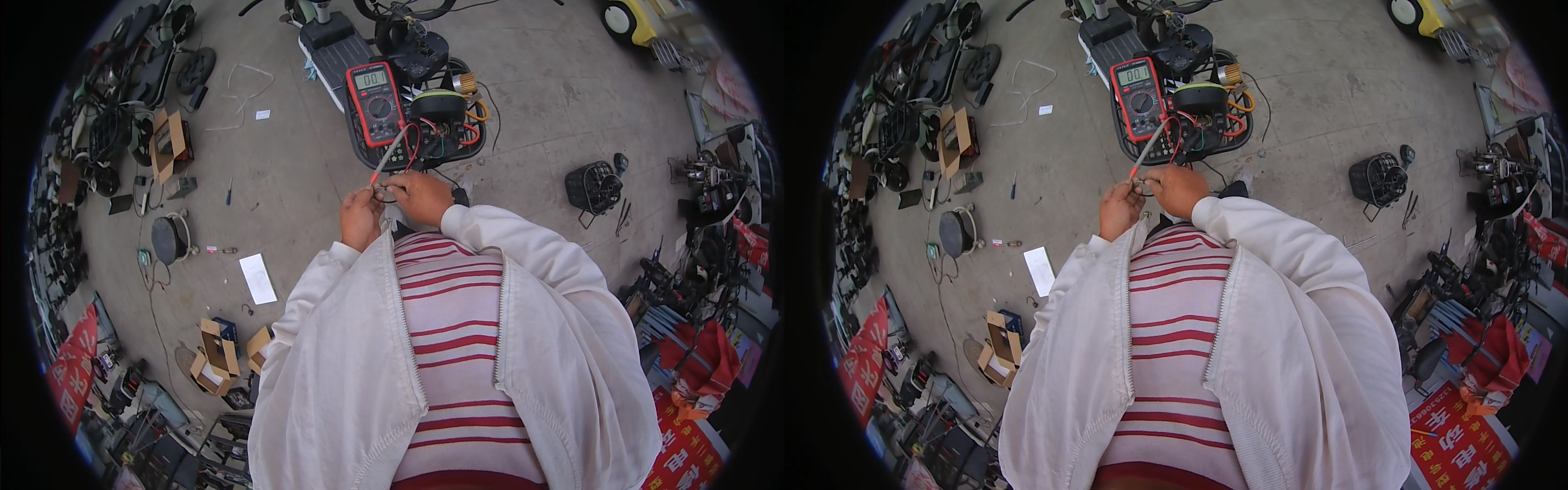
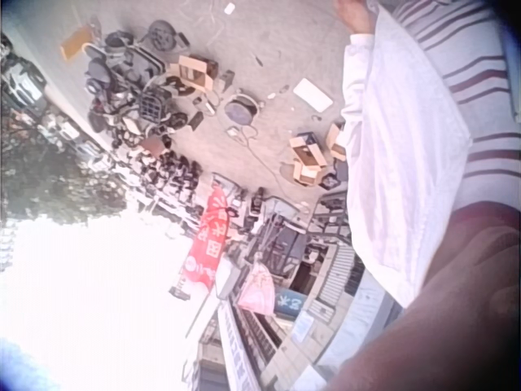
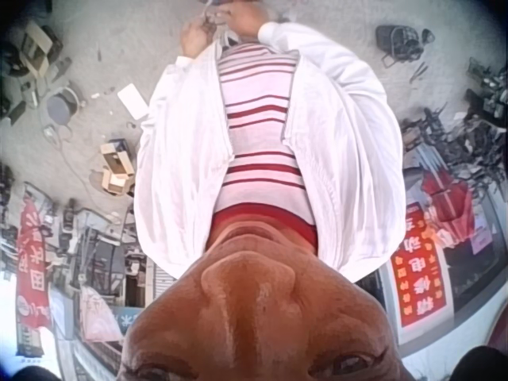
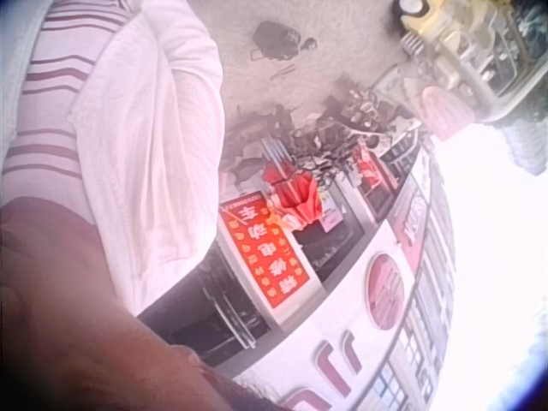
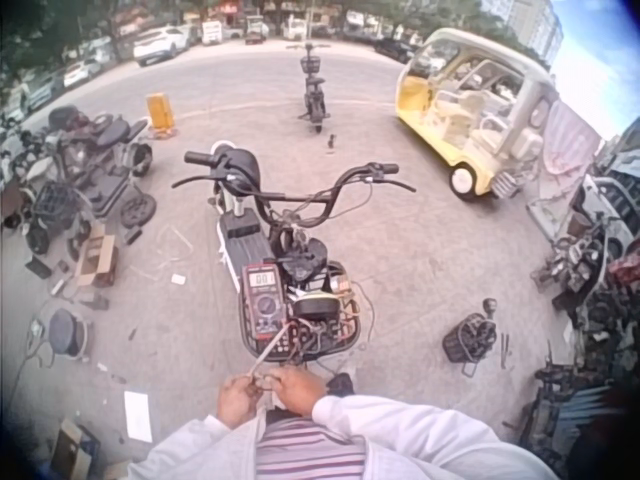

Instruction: The person uses a multimeter to test continuity and voltage on exposed wires at the handlebar area of an electric scooter. They repeatedly connect and disconnect multimeter probes to different wire ends, occasionally adjusting the handlebar grip and a small black component near the wiring.

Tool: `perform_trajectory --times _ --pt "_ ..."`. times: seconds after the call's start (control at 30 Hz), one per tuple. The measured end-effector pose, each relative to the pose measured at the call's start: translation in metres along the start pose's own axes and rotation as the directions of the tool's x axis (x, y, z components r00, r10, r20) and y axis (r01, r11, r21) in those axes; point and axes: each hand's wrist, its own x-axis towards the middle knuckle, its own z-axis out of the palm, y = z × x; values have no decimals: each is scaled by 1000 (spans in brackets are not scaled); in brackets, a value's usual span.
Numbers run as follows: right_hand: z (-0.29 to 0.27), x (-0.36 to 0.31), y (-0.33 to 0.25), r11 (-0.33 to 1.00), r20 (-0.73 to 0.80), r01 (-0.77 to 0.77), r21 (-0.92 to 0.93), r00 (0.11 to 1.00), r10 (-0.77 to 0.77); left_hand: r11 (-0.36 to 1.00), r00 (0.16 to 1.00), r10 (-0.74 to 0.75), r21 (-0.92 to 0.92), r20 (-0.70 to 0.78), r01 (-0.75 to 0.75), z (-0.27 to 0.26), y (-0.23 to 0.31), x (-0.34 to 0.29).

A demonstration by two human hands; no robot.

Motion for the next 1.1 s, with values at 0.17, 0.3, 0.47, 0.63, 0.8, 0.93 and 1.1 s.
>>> perform_trajectory --times 0.17,0.3,0.47,0.63,0.8,0.93,1.1 --pt "-4 -1 -5 1000 2 0 2 1000 0 1000 1000 -4 7 20 4 0 2 0" --pt "-4 -2 -6 1000 12 -9 -29 1000 10 1000 999 16 13 30 -16 1 2 -1" --pt "-4 -2 -6 1000 38 -25 -5 999 25 1000 999 13 16 36 -13 0 2 0" --pt "-1 -2 -1 1000 10 -4 -29 1000 4 1000 999 7 29 36 -8 -5 0 5" --pt "-2 -3 -3 999 6 12 -32 1000 -12 999 999 17 40 29 -18 -5 0 5" --pt "-1 -4 -2 999 -3 11 -35 1000 -11 999 999 22 48 28 -24 -2 1 3" --pt "0 -4 -1 1000 -2 2 -22 1000 -2 998 1000 21 58 13 -21 -1 1 4"
